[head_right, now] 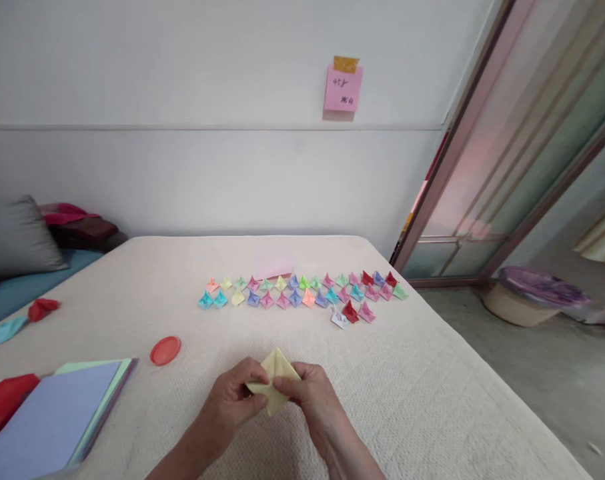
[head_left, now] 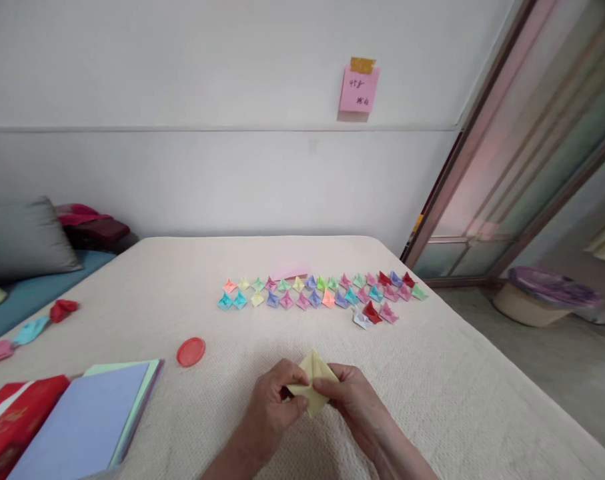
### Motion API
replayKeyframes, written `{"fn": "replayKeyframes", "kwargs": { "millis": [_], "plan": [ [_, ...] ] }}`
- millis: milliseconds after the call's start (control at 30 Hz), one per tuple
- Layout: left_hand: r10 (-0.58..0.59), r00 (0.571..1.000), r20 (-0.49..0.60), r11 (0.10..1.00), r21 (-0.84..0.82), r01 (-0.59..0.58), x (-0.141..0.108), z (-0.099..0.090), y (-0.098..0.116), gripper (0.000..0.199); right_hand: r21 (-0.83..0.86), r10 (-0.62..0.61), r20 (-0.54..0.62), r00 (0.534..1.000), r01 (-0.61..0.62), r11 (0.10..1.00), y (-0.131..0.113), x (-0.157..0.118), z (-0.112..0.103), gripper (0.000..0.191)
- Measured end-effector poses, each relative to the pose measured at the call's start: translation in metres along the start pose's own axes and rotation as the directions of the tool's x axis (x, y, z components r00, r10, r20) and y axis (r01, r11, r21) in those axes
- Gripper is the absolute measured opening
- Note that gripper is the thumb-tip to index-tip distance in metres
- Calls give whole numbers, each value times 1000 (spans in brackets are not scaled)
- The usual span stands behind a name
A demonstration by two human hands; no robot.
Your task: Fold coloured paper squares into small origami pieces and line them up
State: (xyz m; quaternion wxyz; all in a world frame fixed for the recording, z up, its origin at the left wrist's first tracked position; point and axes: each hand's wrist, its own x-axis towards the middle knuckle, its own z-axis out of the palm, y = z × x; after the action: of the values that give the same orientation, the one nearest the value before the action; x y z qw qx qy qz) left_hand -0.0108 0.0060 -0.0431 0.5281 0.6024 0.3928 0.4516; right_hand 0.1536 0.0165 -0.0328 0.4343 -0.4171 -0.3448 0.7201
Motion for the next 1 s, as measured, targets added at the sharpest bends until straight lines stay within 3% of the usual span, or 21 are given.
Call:
{"fn": "replayKeyframes", "kwargs": {
  "millis": [300,467,600,667,767,1000],
  "plan": [
    [34,999,5,999,42,-35,2,-1,0,12,8,23,34,999,-24,1000,1,-1,0,15],
    [29,1000,3,997,72,-29,2,1,8,10,-65,-50,25,998,52,997,4,-2,2,6],
    [-44,997,-56,987,-154,35,4,0,9,17,-106,-118,-12,993,117,988,3,-2,4,6],
    [-138,984,-110,958,-267,104,6,-1,6,29,-161,-156,-40,987,148,976,2,-2,6,7],
    [-272,957,-104,919,-322,227,6,2,-1,27,-230,-194,-71,978,173,958,3,-3,10,11],
    [-340,902,-266,878,-433,203,1,18,-14,22,-235,-168,-97,981,141,962,10,-2,18,11]
  ]
}}
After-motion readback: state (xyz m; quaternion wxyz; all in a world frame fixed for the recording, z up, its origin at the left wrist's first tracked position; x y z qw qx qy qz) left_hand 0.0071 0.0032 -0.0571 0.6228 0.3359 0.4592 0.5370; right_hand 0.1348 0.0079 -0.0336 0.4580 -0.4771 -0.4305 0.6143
